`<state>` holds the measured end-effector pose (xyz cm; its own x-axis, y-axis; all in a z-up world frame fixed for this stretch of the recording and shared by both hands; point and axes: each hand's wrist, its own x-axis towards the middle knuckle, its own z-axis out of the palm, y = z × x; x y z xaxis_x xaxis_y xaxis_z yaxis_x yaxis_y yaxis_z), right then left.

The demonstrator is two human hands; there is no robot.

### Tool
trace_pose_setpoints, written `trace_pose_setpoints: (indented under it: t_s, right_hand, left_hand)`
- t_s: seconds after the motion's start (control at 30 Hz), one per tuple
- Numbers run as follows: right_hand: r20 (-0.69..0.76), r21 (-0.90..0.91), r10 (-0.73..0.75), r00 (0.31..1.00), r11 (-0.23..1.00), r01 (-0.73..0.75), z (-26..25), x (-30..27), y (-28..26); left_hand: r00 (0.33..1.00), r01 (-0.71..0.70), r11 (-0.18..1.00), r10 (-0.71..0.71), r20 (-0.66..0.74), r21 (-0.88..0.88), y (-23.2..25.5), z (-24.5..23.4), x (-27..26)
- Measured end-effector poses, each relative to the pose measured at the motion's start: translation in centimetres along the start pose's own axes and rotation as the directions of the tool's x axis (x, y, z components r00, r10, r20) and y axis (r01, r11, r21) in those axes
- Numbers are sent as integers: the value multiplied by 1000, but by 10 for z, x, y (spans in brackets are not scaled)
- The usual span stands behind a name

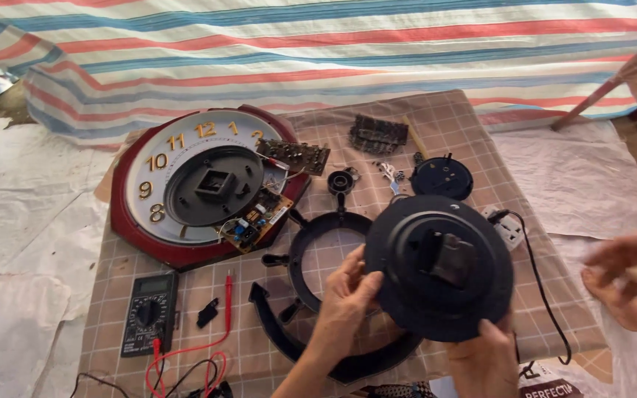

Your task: The person disassembles a wall clock, removing the face and internal components. They handle the clock's backplate, gears, and a small black electronic module, manipulating the parts with their hands on a table covered with a checkered cloth.

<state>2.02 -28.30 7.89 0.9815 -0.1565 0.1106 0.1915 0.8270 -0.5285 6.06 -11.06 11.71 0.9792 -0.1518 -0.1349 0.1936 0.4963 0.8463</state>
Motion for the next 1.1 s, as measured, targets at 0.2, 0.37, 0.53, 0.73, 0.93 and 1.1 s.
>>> trace_pose_setpoints:
  t_s: [0.2,0.37,0.53,0.73,0.93,1.1]
  right_hand:
    - [-341,-640,132,931,693,-333,6,5,31]
    - [-191,-952,153,970,-269,-146,10,9,45]
    - [-37,-920,128,991,-391,16,-8,21,45]
    - [217,-909,72,973,-349,228,17,45,51]
    - [332,-784,187,924,-490,381,31,56,79]
    - [327,-747,197,924,-545,381,32,56,94]
  left_hand:
    - [986,-43,957,87,-142,286,7,-73,2]
    - [963,188,957,-135,-235,220,19,-109,8]
    - [942,285,811,-139,-306,511,31,-102,17]
    - [934,176,558,165,-316,811,15,-94,18]
    - [863,109,18,494,-104,994,-10,-98,20]
    - [801,-38,-16,597,40,999,-8,-81,23]
